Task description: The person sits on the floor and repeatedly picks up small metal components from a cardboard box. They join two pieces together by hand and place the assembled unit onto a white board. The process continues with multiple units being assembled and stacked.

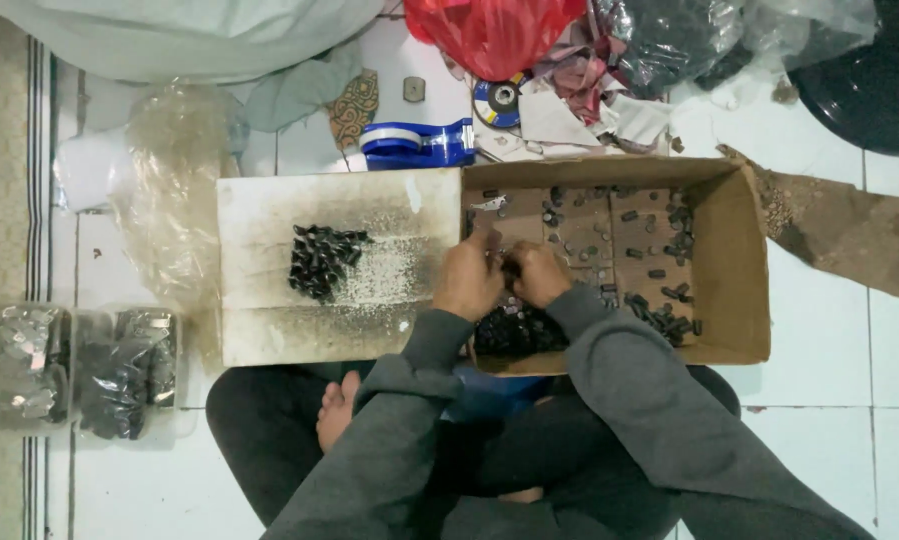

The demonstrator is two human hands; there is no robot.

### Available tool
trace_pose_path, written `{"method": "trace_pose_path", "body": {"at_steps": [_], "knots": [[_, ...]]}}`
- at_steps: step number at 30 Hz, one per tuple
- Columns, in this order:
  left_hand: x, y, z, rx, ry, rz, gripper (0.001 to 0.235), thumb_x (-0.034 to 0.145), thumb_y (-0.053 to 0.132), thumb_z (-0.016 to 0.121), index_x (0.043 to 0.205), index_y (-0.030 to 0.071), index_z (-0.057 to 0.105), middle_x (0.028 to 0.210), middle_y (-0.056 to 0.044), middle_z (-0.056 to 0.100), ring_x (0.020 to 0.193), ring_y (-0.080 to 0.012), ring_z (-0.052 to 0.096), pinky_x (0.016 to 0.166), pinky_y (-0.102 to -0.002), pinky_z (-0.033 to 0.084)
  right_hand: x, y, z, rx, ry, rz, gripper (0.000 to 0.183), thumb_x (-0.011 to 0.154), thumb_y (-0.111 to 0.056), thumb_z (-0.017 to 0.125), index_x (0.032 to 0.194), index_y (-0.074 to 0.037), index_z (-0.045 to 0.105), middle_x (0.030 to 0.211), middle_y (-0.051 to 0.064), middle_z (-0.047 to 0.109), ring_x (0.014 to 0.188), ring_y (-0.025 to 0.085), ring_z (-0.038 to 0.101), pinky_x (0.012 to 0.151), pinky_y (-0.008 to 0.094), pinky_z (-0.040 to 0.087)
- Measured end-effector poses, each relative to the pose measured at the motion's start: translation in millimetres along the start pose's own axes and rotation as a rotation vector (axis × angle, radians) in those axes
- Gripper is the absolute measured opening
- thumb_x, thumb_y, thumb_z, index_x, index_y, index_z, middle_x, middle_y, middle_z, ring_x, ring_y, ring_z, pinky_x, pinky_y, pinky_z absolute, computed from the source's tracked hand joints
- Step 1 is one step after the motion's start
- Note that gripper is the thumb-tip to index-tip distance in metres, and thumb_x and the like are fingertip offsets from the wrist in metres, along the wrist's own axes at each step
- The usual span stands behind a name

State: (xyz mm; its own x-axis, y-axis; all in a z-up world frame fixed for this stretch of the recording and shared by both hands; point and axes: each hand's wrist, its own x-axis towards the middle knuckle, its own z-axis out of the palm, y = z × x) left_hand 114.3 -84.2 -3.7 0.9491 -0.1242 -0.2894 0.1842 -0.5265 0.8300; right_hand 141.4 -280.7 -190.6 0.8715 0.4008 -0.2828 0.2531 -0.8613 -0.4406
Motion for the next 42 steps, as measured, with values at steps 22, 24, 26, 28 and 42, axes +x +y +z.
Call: {"method": "trace_pose_path", "body": {"at_steps": [22,24,26,28,42], "knots": [[26.8,-30.1,87.2,-0.552,-0.013,-0.295,0.036,0.111,0.016,0.062,0.135,-0.011,0.06,0.123,-0.034,0.064,0.112,-0.0513,0.069,0.085,-0.063,0.066,-5.9,84.5,-66.7,0.423,0.52,0.117,0.016,0.095,-0.008,0.082,0.109,-0.001,0.079,0.094,0.026,0.073,0.094,0.052,0.07,0.076,0.058,0.062],[14.6,-19.5,69.5,-0.991,-0.023,-0.352,0.044,0.111,0.016,0.063,0.138,-0.017,0.053,0.123,-0.034,0.059,0.111,-0.0419,0.072,0.099,-0.065,0.062,-20.4,39.4,-112.0,0.606,0.502,0.115,0.017,0.094,-0.017,0.088,0.108,-0.01,0.082,0.1,0.017,0.078,0.102,0.04,0.074,0.085,0.052,0.061],[6.8,-21.4,66.8,-1.085,0.037,-0.333,0.039,0.107,0.016,0.069,0.131,-0.014,0.061,0.108,-0.026,0.062,0.091,-0.0327,0.074,0.077,-0.048,0.065,-30.3,13.7,-127.0,0.745,0.525,0.098,0.019,0.097,-0.018,0.089,0.113,-0.009,0.082,0.102,0.017,0.078,0.102,0.037,0.075,0.08,0.05,0.063],[-1.5,-27.4,61.7,-1.179,0.099,-0.313,0.034,0.103,0.016,0.074,0.123,-0.011,0.069,0.093,-0.018,0.066,0.072,-0.0236,0.077,0.055,-0.031,0.069,-42.8,-16.7,-136.5,0.886,0.542,0.081,0.022,0.1,-0.019,0.09,0.117,-0.008,0.082,0.104,0.017,0.078,0.103,0.035,0.076,0.076,0.048,0.064],[-59.3,-55.1,5.5,-1.382,0.437,-0.09,0.026,0.091,-0.002,0.084,0.114,-0.007,0.075,0.09,-0.017,0.074,0.086,-0.0289,0.079,0.074,-0.034,0.071,-85.2,-183.4,-115.5,1.073,0.59,-0.008,0.017,0.099,-0.004,0.083,0.113,0.005,0.079,0.085,0.021,0.076,0.077,0.021,0.075,0.056,0.035,0.059]]}}
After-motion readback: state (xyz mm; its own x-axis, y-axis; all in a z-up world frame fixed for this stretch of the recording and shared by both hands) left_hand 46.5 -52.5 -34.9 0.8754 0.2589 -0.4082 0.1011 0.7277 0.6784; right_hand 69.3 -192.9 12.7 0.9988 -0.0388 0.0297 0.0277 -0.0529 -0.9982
